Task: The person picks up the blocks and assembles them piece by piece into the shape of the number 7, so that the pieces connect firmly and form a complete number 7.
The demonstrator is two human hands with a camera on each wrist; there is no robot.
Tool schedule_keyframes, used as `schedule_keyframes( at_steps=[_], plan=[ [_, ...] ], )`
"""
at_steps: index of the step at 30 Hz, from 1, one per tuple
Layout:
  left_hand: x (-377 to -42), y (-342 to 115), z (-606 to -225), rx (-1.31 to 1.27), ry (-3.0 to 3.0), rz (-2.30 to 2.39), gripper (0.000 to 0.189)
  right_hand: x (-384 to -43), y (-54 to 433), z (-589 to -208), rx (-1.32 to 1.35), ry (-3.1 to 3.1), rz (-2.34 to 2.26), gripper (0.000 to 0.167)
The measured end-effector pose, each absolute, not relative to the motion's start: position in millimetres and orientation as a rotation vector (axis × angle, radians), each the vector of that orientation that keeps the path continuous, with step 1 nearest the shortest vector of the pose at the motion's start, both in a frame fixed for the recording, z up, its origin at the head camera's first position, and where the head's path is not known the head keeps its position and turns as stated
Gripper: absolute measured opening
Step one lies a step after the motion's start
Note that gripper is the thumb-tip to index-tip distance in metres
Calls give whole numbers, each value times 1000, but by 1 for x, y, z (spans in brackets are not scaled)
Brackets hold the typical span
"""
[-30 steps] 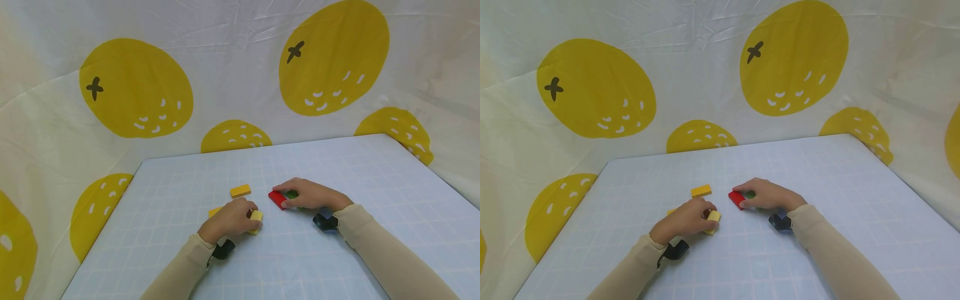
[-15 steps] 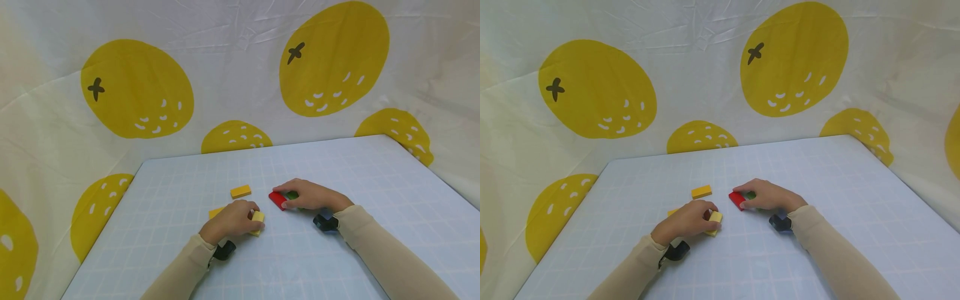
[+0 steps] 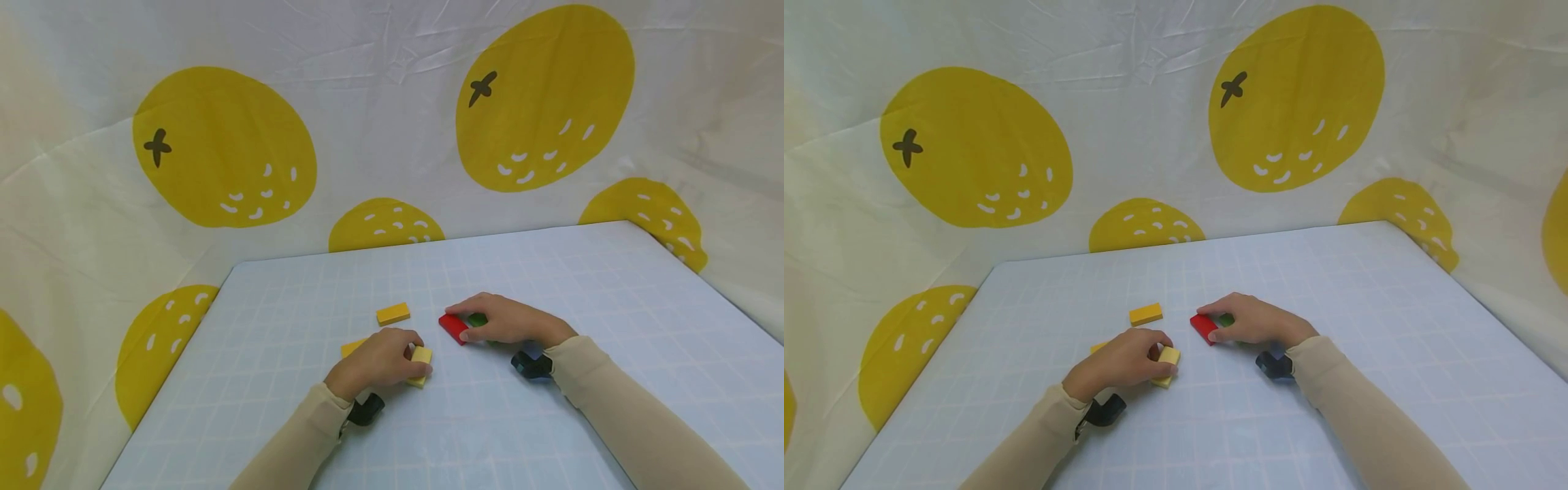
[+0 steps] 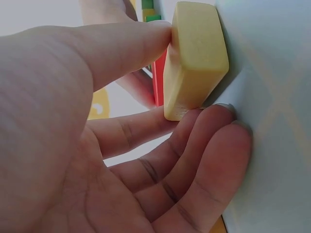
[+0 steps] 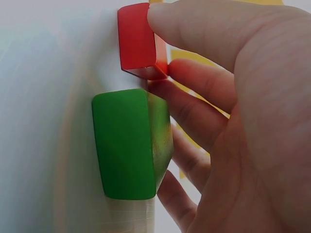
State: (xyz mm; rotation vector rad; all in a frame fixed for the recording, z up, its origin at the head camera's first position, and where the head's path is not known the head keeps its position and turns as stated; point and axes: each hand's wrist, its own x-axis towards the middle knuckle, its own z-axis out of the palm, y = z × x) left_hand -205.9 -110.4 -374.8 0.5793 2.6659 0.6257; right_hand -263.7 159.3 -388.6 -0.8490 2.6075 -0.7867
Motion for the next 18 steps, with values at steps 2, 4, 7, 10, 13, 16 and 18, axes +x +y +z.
schedule_keyframes(
  at_steps=[2, 4, 7, 10, 13, 16, 18],
  plan=[
    [-206, -111, -375, 583, 2670, 624, 45, -264, 159, -389, -852, 2609, -784, 54],
    [-206, -111, -375, 578, 2671, 626, 45, -264, 159, -389, -860, 2606, -786, 54],
    [-205, -111, -374, 569, 2670, 624, 46, -265, 160, -389, -867, 2601, -791, 55],
    [-205, -111, -373, 574, 2671, 626, 45, -265, 160, -389, -871, 2597, -800, 55],
    [-204, -111, -373, 580, 2675, 623, 43, -265, 160, -389, -872, 2597, -802, 55],
    [-204, -111, -373, 578, 2676, 623, 43, -265, 160, -390, -870, 2599, -801, 54],
    [-204, -111, -374, 578, 2677, 623, 43, -266, 160, -391, -869, 2601, -797, 54]
  ],
)
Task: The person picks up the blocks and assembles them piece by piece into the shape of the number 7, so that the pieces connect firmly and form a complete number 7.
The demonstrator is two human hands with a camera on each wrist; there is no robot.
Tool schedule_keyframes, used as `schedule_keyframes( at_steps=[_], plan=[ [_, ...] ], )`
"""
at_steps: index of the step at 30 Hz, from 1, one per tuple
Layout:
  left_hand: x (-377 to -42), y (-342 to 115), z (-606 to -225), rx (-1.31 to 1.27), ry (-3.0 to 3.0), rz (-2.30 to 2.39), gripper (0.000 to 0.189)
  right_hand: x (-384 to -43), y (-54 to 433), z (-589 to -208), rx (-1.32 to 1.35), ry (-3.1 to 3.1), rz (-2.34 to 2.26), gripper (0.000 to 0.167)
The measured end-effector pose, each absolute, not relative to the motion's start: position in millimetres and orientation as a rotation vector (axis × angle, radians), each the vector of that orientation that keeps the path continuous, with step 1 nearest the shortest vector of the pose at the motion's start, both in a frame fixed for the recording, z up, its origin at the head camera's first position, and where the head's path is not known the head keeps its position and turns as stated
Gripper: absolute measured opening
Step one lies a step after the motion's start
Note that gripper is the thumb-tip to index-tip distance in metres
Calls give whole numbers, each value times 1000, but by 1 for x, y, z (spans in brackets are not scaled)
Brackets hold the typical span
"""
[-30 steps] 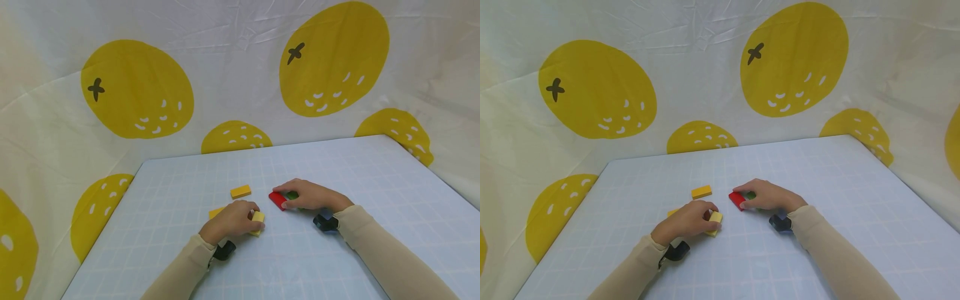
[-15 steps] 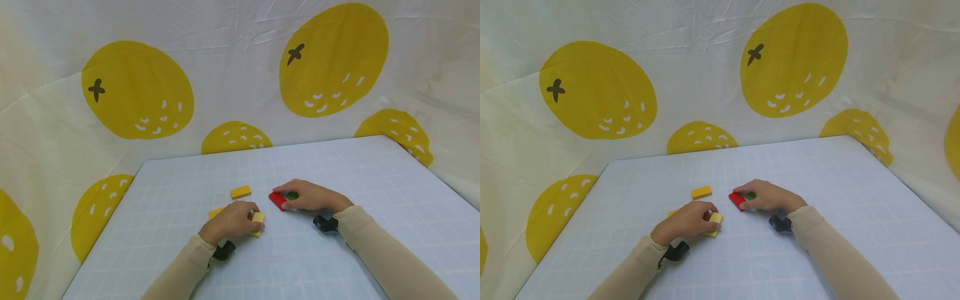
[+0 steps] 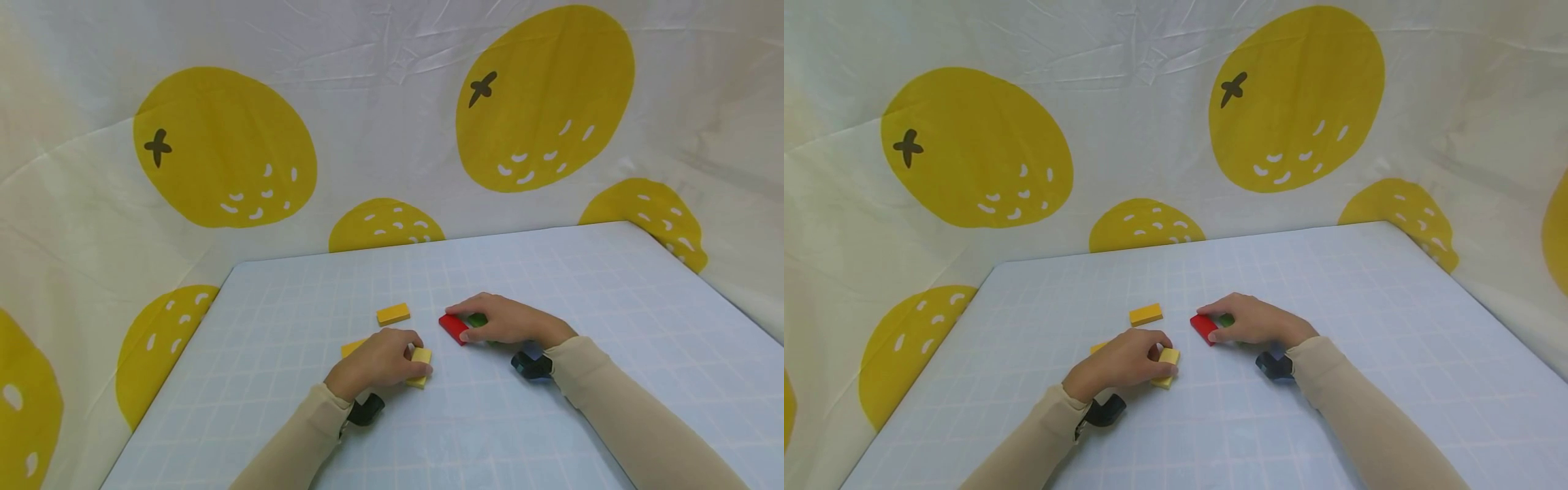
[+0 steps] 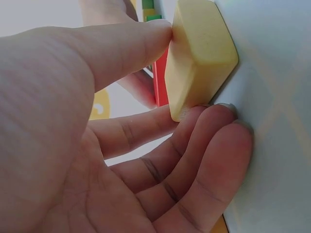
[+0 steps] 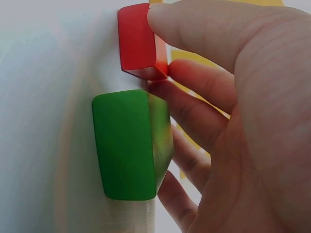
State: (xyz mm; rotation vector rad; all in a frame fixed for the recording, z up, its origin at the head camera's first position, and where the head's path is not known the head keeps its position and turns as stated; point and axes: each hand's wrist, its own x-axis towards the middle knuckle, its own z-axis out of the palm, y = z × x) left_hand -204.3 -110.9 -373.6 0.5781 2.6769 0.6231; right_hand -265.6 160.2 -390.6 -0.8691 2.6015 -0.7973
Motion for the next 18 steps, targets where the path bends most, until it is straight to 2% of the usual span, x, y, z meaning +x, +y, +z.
schedule_keyframes(
  at_steps=[18],
  plan=[
    [-204, -112, -374, 581, 2674, 633, 41, -263, 159, -388, -862, 2601, -800, 55]
  ],
)
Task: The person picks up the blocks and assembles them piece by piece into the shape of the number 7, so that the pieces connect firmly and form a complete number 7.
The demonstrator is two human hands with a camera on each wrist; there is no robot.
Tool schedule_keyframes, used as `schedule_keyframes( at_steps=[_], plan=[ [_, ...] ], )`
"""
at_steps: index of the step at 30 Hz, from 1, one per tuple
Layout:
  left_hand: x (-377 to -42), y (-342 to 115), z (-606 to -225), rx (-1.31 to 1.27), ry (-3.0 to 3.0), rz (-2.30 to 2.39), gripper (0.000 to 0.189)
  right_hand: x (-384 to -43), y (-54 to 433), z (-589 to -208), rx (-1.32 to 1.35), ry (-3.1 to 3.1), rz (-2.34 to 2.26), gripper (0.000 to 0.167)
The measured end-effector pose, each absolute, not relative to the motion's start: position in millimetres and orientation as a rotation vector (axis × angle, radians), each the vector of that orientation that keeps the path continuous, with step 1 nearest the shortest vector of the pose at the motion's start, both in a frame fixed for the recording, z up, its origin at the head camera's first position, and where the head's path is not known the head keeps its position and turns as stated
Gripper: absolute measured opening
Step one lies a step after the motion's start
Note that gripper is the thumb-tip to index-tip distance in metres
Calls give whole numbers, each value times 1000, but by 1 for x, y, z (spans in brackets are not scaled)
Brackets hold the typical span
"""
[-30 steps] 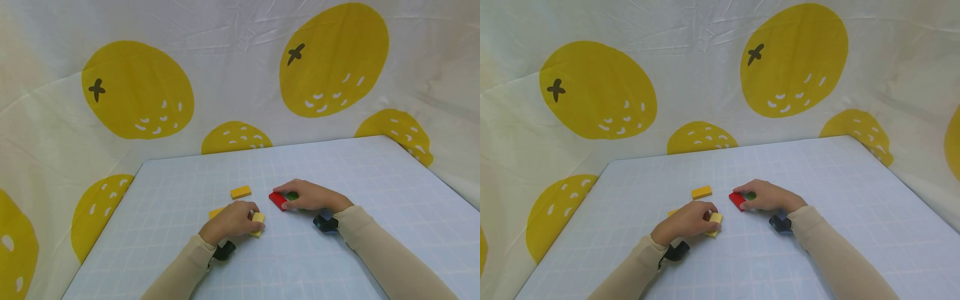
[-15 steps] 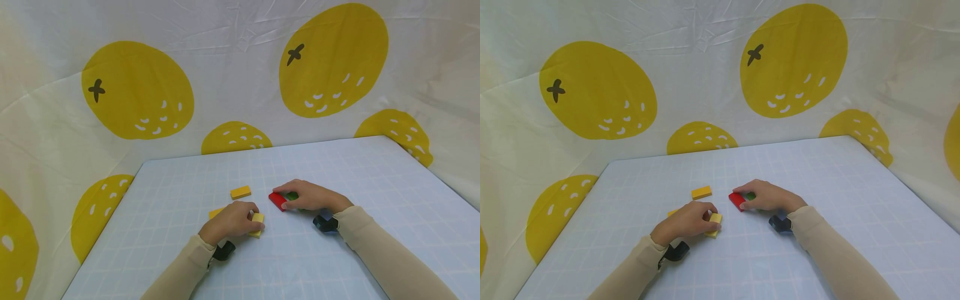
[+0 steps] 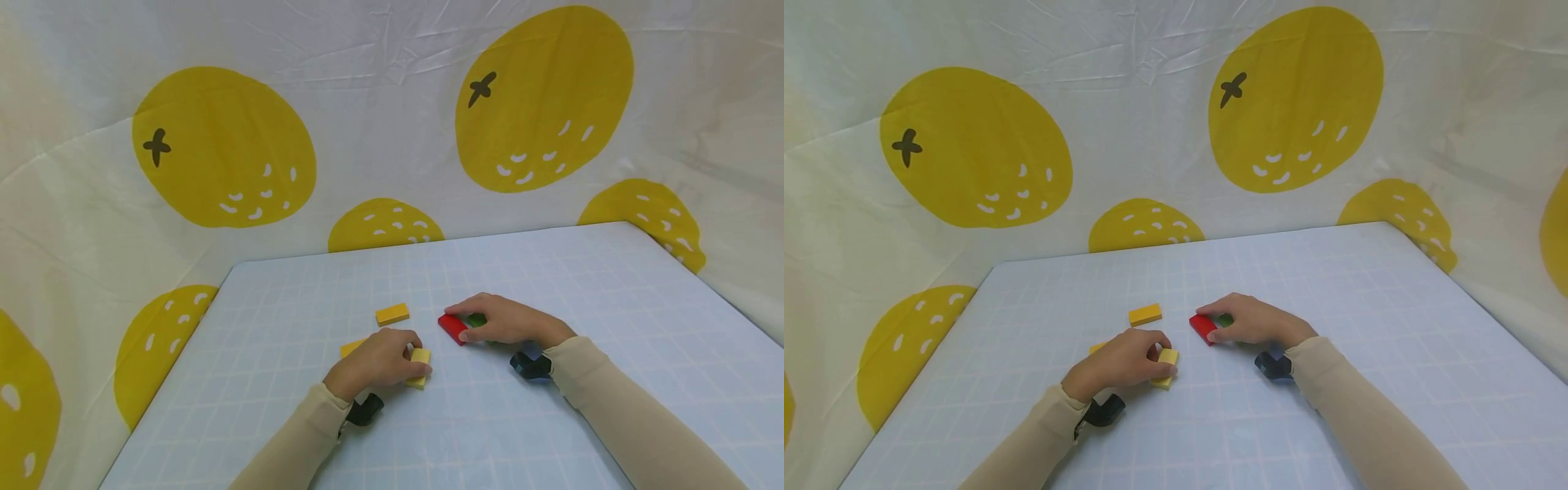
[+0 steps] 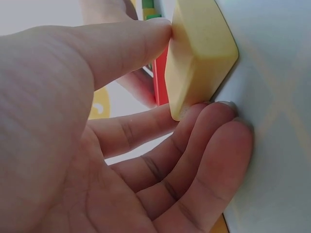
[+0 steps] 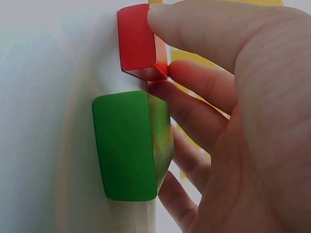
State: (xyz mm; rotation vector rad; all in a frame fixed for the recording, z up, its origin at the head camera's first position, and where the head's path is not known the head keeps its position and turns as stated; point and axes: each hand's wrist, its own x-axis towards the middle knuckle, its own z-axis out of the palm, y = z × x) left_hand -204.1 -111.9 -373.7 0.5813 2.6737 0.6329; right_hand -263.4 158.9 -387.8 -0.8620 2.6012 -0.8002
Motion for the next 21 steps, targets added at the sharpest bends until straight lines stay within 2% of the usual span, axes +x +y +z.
schedule_keyframes(
  at_steps=[9, 21],
  plan=[
    [-205, -114, -373, 591, 2651, 661, 35, -265, 160, -390, -866, 2607, -796, 54],
    [-206, -118, -366, 598, 2660, 671, 41, -265, 160, -391, -907, 2611, -804, 53]
  ],
)
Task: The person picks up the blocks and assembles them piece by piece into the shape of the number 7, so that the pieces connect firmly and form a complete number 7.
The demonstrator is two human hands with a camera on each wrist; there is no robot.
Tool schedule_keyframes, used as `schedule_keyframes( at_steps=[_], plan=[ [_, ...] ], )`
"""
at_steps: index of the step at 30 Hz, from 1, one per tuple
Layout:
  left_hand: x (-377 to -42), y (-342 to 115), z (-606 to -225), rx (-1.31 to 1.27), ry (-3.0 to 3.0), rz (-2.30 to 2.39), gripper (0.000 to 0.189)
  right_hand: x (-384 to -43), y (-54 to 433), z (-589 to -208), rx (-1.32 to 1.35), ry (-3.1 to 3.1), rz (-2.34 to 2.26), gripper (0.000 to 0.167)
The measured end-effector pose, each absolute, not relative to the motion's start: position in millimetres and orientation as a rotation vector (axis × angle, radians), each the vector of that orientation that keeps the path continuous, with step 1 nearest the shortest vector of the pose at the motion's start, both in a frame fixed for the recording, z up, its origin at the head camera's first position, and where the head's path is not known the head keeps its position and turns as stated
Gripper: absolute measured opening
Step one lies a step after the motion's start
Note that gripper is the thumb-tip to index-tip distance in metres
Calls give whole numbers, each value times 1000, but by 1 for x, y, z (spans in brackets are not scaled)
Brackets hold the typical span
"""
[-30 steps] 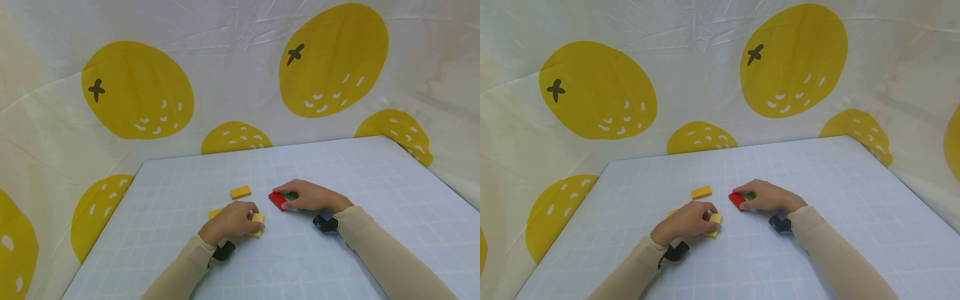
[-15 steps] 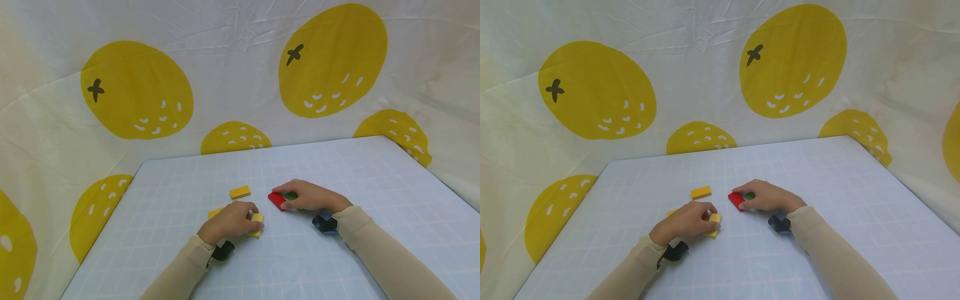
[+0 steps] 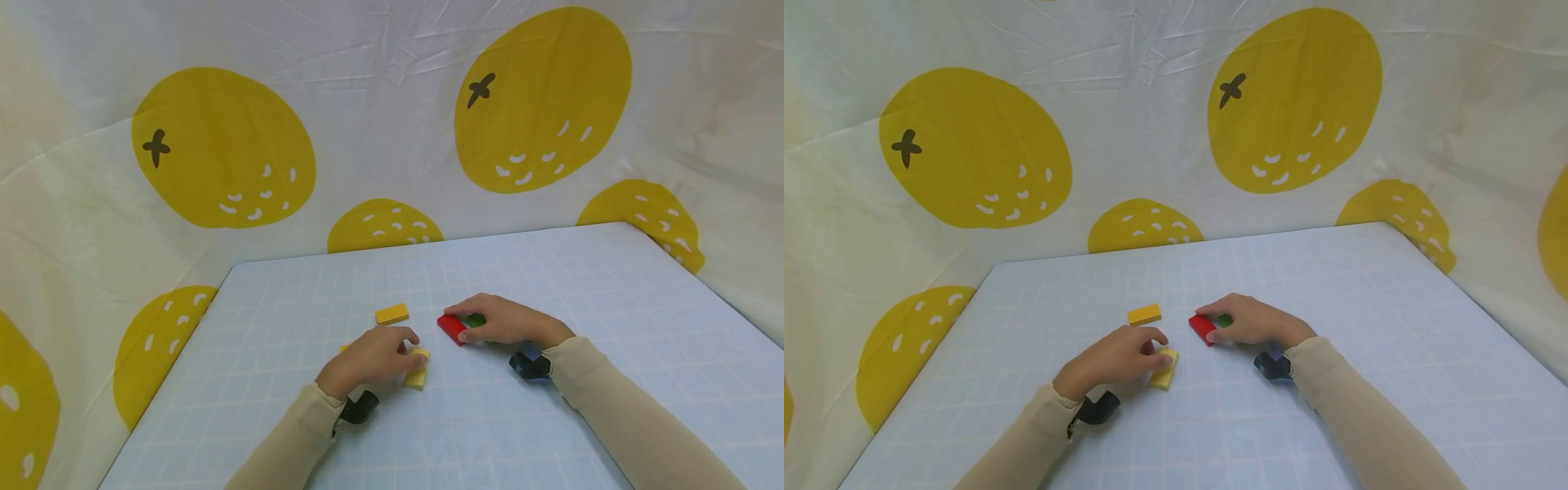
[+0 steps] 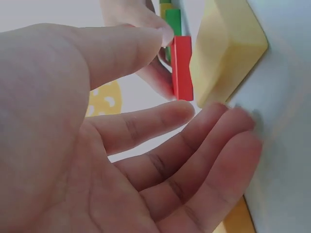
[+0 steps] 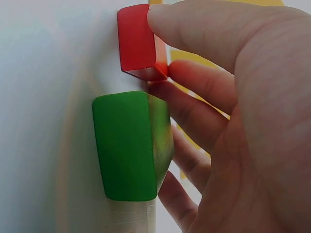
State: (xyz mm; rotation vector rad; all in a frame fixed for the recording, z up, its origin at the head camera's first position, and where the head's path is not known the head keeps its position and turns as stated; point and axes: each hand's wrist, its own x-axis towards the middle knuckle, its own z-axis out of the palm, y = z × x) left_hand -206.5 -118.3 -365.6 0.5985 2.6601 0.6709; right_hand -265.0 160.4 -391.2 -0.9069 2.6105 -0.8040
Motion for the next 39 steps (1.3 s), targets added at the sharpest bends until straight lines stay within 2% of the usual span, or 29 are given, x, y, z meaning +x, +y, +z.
schedule_keyframes(
  at_steps=[6, 19, 39],
  plan=[
    [-213, -125, -365, 610, 2708, 709, 40, -265, 159, -391, -900, 2611, -796, 53],
    [-231, -146, -369, 557, 3039, 813, 17, -264, 155, -386, -860, 2605, -778, 56],
    [-259, -161, -380, 371, 2948, 778, 34, -265, 155, -388, -842, 2640, -816, 54]
  ],
)
